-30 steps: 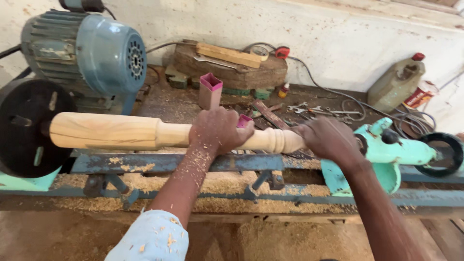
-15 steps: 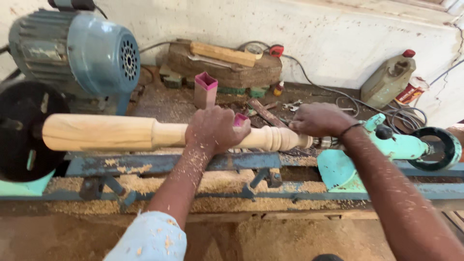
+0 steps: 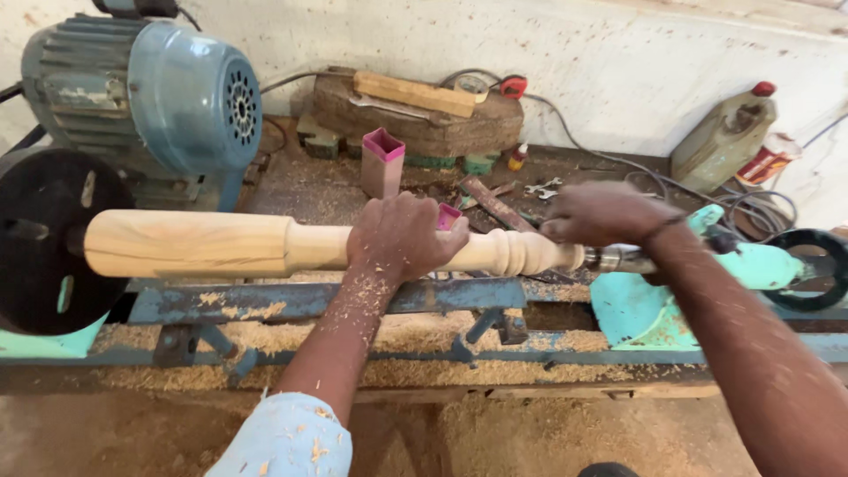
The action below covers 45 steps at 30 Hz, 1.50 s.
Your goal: The person uses a lathe to shape a piece of wood. They hold a chisel against the rotating wood to carve decorative grooves and smooth the surface of the cylinder.
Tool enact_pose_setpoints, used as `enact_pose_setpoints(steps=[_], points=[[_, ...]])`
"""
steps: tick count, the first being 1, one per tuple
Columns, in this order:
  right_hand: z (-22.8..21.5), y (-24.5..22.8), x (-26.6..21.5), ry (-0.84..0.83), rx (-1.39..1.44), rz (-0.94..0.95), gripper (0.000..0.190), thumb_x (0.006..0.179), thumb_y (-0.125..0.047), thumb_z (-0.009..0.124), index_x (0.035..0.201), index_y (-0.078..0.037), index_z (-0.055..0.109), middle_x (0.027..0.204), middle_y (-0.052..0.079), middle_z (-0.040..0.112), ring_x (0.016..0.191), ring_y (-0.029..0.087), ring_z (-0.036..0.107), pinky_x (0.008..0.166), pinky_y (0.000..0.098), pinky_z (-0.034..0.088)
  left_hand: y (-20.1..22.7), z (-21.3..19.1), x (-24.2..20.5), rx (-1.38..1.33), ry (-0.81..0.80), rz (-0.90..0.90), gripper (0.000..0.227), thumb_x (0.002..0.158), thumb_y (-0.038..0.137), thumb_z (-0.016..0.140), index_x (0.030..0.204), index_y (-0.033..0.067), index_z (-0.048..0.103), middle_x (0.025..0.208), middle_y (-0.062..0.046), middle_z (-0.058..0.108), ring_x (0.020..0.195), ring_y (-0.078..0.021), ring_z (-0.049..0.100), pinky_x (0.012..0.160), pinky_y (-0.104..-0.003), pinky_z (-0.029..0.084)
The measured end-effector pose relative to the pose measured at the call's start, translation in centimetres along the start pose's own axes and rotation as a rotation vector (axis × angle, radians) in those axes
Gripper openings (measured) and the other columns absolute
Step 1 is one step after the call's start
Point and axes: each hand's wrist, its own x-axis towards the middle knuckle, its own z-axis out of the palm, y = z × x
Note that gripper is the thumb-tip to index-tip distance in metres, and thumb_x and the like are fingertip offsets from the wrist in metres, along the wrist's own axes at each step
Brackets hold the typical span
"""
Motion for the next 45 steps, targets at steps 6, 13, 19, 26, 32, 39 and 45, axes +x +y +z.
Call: enact_pose_setpoints(steps=[6, 13, 19, 26, 32, 39, 45], points=[[-1.5, -0.3, -0.3, 0.001, 0.021, -0.01, 0.032, 0.093, -0.042, 0.058, 0.097, -0.019, 0.081, 0.087, 0.005, 0.079, 0.075, 0.021, 0.073, 0.078, 0.0431, 0.057, -0.3, -0.6, 0.8, -0.012, -0.01, -0.012, 0.055, 0.089, 0.055, 0.06, 0.075, 0.0044, 0.077, 0.072, -0.022, 0.072, 0.068, -0.0377, 0.074, 0.069, -0.051, 0.058], [-0.4, 1.1, -0.2, 0.033, -0.165, -0.083, 0.036, 0.099, -0.036, 0.054, 0.088, -0.008, 0.074, 0.084, 0.014, 0.077, 0.076, 0.027, 0.071, 0.075, 0.0439, 0.058, 0.4, -0.7, 0.7, -0.013, 0.046, 0.009, 0.054, 0.087, 0.055, 0.061, 0.072, 0.0051, 0.078, 0.073, -0.022, 0.072, 0.07, -0.0394, 0.073, 0.07, -0.052, 0.058], [0.4, 1.7, -1.3, 0.067, -0.037, -0.078, 0.036, 0.097, -0.045, 0.055, 0.09, -0.018, 0.077, 0.08, 0.001, 0.074, 0.073, 0.02, 0.07, 0.075, 0.042, 0.056, 0.3, 0.4, 0.5, -0.001, 0.059, 0.014, 0.054, 0.087, 0.054, 0.061, 0.073, 0.0047, 0.077, 0.071, -0.022, 0.072, 0.069, -0.0397, 0.073, 0.068, -0.052, 0.058], [0.4, 0.6, -2.2, 0.133, 0.007, -0.084, 0.039, 0.096, -0.045, 0.046, 0.103, -0.023, 0.077, 0.084, -0.005, 0.072, 0.065, 0.011, 0.065, 0.069, 0.036, 0.058, -0.5, 0.1, 0.2, 0.013, 0.022, -0.007, 0.055, 0.087, 0.057, 0.061, 0.073, 0.0062, 0.077, 0.07, -0.021, 0.072, 0.067, -0.0386, 0.073, 0.068, -0.052, 0.058], [0.3, 1.3, -2.2, 0.052, -0.124, -0.01, 0.042, 0.102, -0.033, 0.044, 0.09, -0.017, 0.08, 0.085, -0.013, 0.066, 0.057, 0.014, 0.056, 0.057, 0.0343, 0.058, -0.1, 0.1, 0.9, 0.032, 0.005, -0.006, 0.056, 0.088, 0.059, 0.061, 0.073, 0.0066, 0.077, 0.07, -0.022, 0.072, 0.069, -0.0388, 0.073, 0.069, -0.051, 0.058], [0.2, 1.2, -2.4, 0.025, -0.247, 0.006, 0.046, 0.104, -0.042, 0.045, 0.095, -0.015, 0.081, 0.072, -0.002, 0.07, 0.054, 0.009, 0.052, 0.055, 0.0281, 0.046, 0.2, 0.0, 0.7, 0.033, 0.041, -0.005, 0.054, 0.086, 0.056, 0.063, 0.074, 0.0059, 0.078, 0.072, -0.022, 0.072, 0.07, -0.0398, 0.073, 0.069, -0.052, 0.058], [1.4, 1.4, -2.5, 0.08, -0.056, -0.025, 0.042, 0.102, -0.046, 0.044, 0.107, -0.025, 0.079, 0.072, 0.002, 0.074, 0.056, 0.014, 0.058, 0.057, 0.033, 0.053, 0.1, 0.1, 0.5, 0.03, 0.027, -0.006, 0.055, 0.088, 0.056, 0.061, 0.076, 0.0056, 0.078, 0.075, -0.021, 0.073, 0.073, -0.0395, 0.074, 0.07, -0.051, 0.058]])
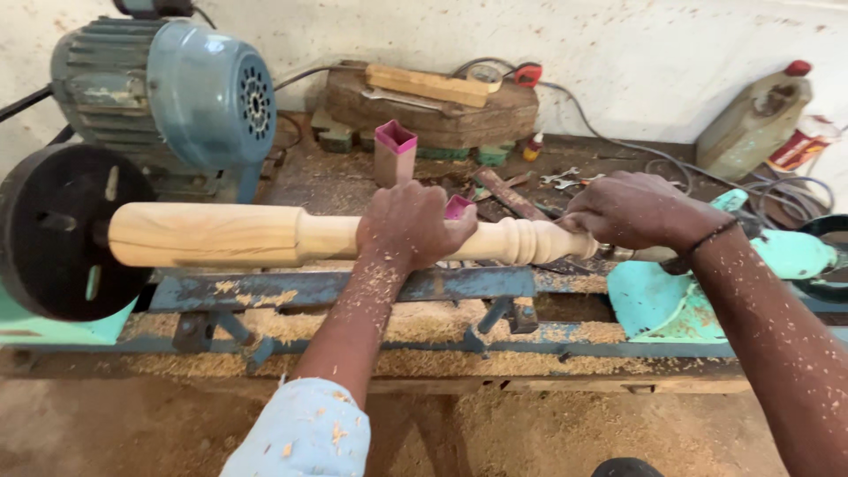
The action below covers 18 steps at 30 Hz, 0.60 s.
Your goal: The person uses a lathe to shape a piece of wood. They hold a chisel against the rotating wood to carve decorative grooves and smooth the surface of the cylinder.
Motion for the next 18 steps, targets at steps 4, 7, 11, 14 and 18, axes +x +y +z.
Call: enact_pose_setpoints(steps=[4, 7, 11, 14, 18], points=[[-0.8, -0.2, -0.8, 0.031, -0.113, 0.027, 0.039, 0.097, -0.047, 0.049, 0.103, -0.028, 0.083, 0.078, 0.001, 0.078, 0.062, 0.013, 0.059, 0.061, 0.0326, 0.049, 0.1, -0.2, 0.2, -0.025, 0.03, 0.013, 0.052, 0.086, 0.055, 0.062, 0.075, 0.007, 0.079, 0.072, -0.022, 0.073, 0.07, -0.0401, 0.073, 0.07, -0.052, 0.058], [-0.5, -1.4, -0.3, 0.021, -0.088, 0.022, 0.039, 0.097, -0.048, 0.049, 0.107, -0.028, 0.08, 0.078, -0.001, 0.078, 0.06, 0.013, 0.062, 0.057, 0.0342, 0.05, -0.5, -0.1, -0.5, -0.006, -0.009, 0.002, 0.053, 0.088, 0.056, 0.06, 0.076, 0.0077, 0.079, 0.072, -0.021, 0.073, 0.069, -0.0389, 0.073, 0.069, -0.052, 0.058], [-0.4, 0.0, -0.7, -0.041, -0.045, 0.032, 0.043, 0.1, -0.047, 0.047, 0.101, -0.021, 0.08, 0.075, -0.006, 0.081, 0.057, 0.008, 0.066, 0.053, 0.0305, 0.053, 0.5, 0.0, 0.5, 0.002, -0.011, 0.003, 0.054, 0.088, 0.056, 0.061, 0.076, 0.0058, 0.078, 0.071, -0.021, 0.073, 0.069, -0.0375, 0.074, 0.069, -0.05, 0.059], [0.1, -0.2, 0.1, -0.04, -0.16, 0.114, 0.037, 0.105, -0.042, 0.042, 0.114, -0.035, 0.077, 0.073, 0.0, 0.081, 0.058, 0.016, 0.062, 0.054, 0.0341, 0.052, -0.3, 0.0, 0.3, -0.004, -0.005, 0.001, 0.053, 0.087, 0.056, 0.062, 0.076, 0.0069, 0.078, 0.07, -0.021, 0.072, 0.068, -0.0378, 0.073, 0.068, -0.051, 0.058], [0.2, 0.1, -0.6, 0.012, -0.09, 0.025, 0.048, 0.103, -0.052, 0.045, 0.098, -0.023, 0.083, 0.073, 0.0, 0.077, 0.06, 0.013, 0.066, 0.056, 0.0335, 0.053, 0.0, 0.4, 0.1, -0.013, 0.026, 0.022, 0.053, 0.086, 0.056, 0.063, 0.075, 0.007, 0.079, 0.073, -0.021, 0.073, 0.07, -0.0386, 0.073, 0.067, -0.051, 0.058]])
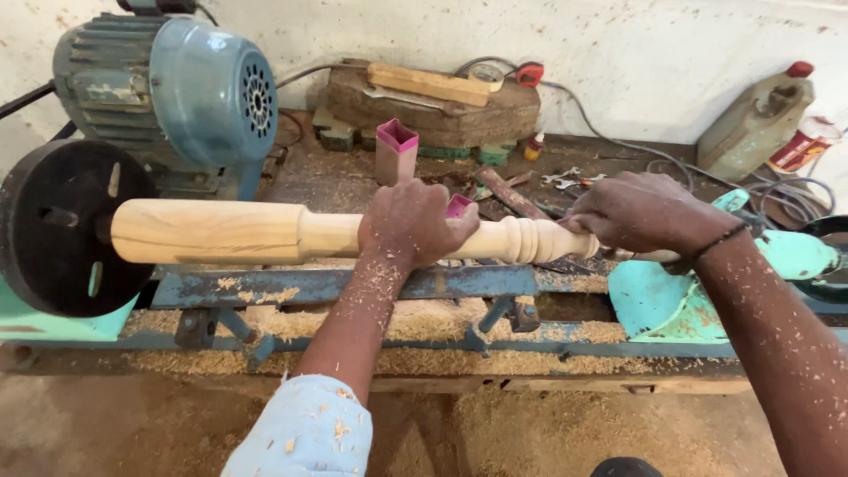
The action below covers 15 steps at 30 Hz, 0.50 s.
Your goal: The person uses a lathe to shape a piece of wood. They hold a chisel against the rotating wood to carve decorative grooves and smooth the surface of the cylinder.
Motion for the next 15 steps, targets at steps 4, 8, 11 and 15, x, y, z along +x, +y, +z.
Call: enact_pose_setpoints(steps=[4, 8, 11, 15], points=[[-0.8, -0.7, -0.2, -0.002, 0.007, 0.041, 0.039, 0.096, -0.047, 0.047, 0.109, -0.032, 0.08, 0.075, -0.004, 0.078, 0.063, 0.015, 0.069, 0.06, 0.0355, 0.053, -0.5, -0.1, 0.1, 0.006, -0.035, -0.016, 0.053, 0.088, 0.056, 0.061, 0.077, 0.0073, 0.078, 0.072, -0.022, 0.073, 0.07, -0.0378, 0.074, 0.069, -0.051, 0.059], [-0.4, -0.9, -0.6, 0.157, 0.088, -0.103, 0.041, 0.095, -0.051, 0.05, 0.11, -0.027, 0.08, 0.075, 0.001, 0.075, 0.064, 0.014, 0.067, 0.054, 0.0375, 0.054, -0.3, 0.2, -0.2, -0.016, 0.028, -0.006, 0.052, 0.086, 0.056, 0.063, 0.074, 0.008, 0.079, 0.074, -0.022, 0.073, 0.071, -0.0399, 0.073, 0.068, -0.051, 0.058], [-0.2, -0.3, -1.0, -0.06, 0.074, 0.035, 0.041, 0.101, -0.048, 0.044, 0.111, -0.029, 0.079, 0.073, -0.005, 0.078, 0.061, 0.016, 0.067, 0.056, 0.0361, 0.055, 0.0, 0.1, 0.2, -0.02, 0.023, -0.002, 0.052, 0.087, 0.056, 0.063, 0.075, 0.0075, 0.079, 0.073, -0.022, 0.073, 0.07, -0.04, 0.073, 0.07, -0.052, 0.058], [0.2, -1.4, -0.4, 0.02, -0.016, 0.075, 0.034, 0.101, -0.04, 0.047, 0.114, -0.035, 0.078, 0.069, 0.0, 0.073, 0.054, 0.012, 0.06, 0.054, 0.0323, 0.049, -0.6, 0.1, -0.1, 0.004, 0.024, 0.014, 0.053, 0.086, 0.056, 0.063, 0.073, 0.0066, 0.078, 0.072, -0.022, 0.072, 0.069, -0.0388, 0.073, 0.069, -0.052, 0.058]])
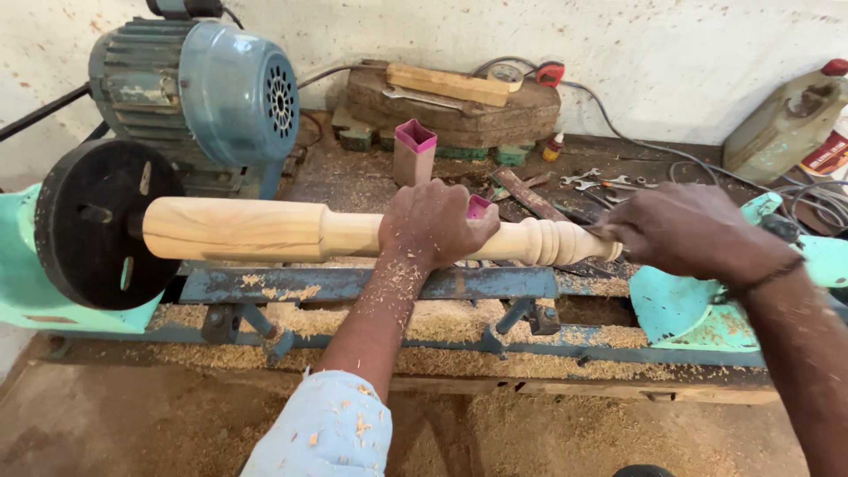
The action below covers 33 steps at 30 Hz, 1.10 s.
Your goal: The person uses a lathe to shape a piece of wood. They hold a chisel against the rotating wood to carve decorative grooves and smooth the surface of the cylinder.
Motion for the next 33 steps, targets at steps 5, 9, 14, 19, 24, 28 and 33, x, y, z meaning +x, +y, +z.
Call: enact_pose_setpoints(steps=[5, 9, 14, 19, 24, 28, 33], points=[[0.5, 0.6, -0.8, -0.057, -0.04, -0.021, 0.036, 0.106, -0.041, 0.043, 0.114, -0.035, 0.078, 0.067, -0.002, 0.069, 0.053, 0.011, 0.048, 0.049, 0.0305, 0.046, 0.8, -0.3, 0.3, -0.005, -0.032, -0.026, 0.053, 0.088, 0.055, 0.062, 0.074, 0.006, 0.078, 0.071, -0.021, 0.072, 0.068, -0.0389, 0.073, 0.07, -0.051, 0.058], [1.8, 0.3, -0.4, 0.095, 0.062, -0.021, 0.033, 0.1, -0.038, 0.048, 0.116, -0.037, 0.076, 0.068, -0.003, 0.069, 0.051, 0.011, 0.045, 0.047, 0.0313, 0.043, 0.5, -0.2, 0.2, -0.012, -0.015, -0.01, 0.054, 0.087, 0.056, 0.062, 0.073, 0.006, 0.077, 0.069, -0.022, 0.071, 0.067, -0.0381, 0.073, 0.067, -0.05, 0.059], [2.1, 0.2, -1.1, -0.045, -0.07, 0.089, 0.037, 0.109, -0.037, 0.04, 0.12, -0.038, 0.076, 0.072, 0.0, 0.074, 0.059, 0.013, 0.057, 0.052, 0.0311, 0.051, 0.9, -0.5, 0.5, 0.009, -0.051, -0.037, 0.054, 0.088, 0.056, 0.062, 0.073, 0.006, 0.077, 0.07, -0.022, 0.072, 0.068, -0.0389, 0.073, 0.069, -0.051, 0.059], [1.8, -1.5, -2.6, 0.247, 0.057, 0.022, 0.032, 0.099, -0.041, 0.05, 0.115, -0.036, 0.078, 0.071, 0.002, 0.07, 0.059, 0.017, 0.06, 0.056, 0.0379, 0.05, 0.7, -0.3, -0.1, 0.01, -0.042, -0.028, 0.054, 0.087, 0.057, 0.062, 0.074, 0.0063, 0.077, 0.072, -0.022, 0.072, 0.071, -0.0392, 0.073, 0.07, -0.051, 0.058], [1.6, -1.5, -2.5, 0.073, 0.003, 0.163, 0.037, 0.106, -0.035, 0.041, 0.124, -0.042, 0.073, 0.069, 0.002, 0.073, 0.056, 0.015, 0.062, 0.055, 0.0352, 0.052, 0.3, -0.3, 0.4, -0.006, -0.05, -0.05, 0.054, 0.088, 0.057, 0.062, 0.074, 0.0062, 0.077, 0.072, -0.023, 0.072, 0.071, -0.0412, 0.072, 0.073, -0.052, 0.058], [2.3, -0.8, -2.7, 0.254, 0.022, 0.03, 0.032, 0.097, -0.037, 0.049, 0.104, -0.034, 0.08, 0.067, -0.001, 0.067, 0.057, 0.015, 0.055, 0.055, 0.0371, 0.047, 0.7, 0.2, 0.1, 0.016, -0.04, -0.025, 0.056, 0.088, 0.057, 0.062, 0.074, 0.0052, 0.076, 0.072, -0.022, 0.072, 0.071, -0.039, 0.073, 0.071, -0.052, 0.058], [1.1, -0.6, -1.0, 0.002, -0.008, 0.074, 0.033, 0.106, -0.038, 0.041, 0.101, -0.033, 0.073, 0.06, -0.001, 0.058, 0.055, 0.014, 0.047, 0.052, 0.034, 0.047, 0.4, 0.0, 0.2, -0.009, -0.018, -0.001, 0.056, 0.087, 0.058, 0.063, 0.072, 0.0059, 0.076, 0.069, -0.021, 0.071, 0.068, -0.0392, 0.072, 0.071, -0.052, 0.058]])
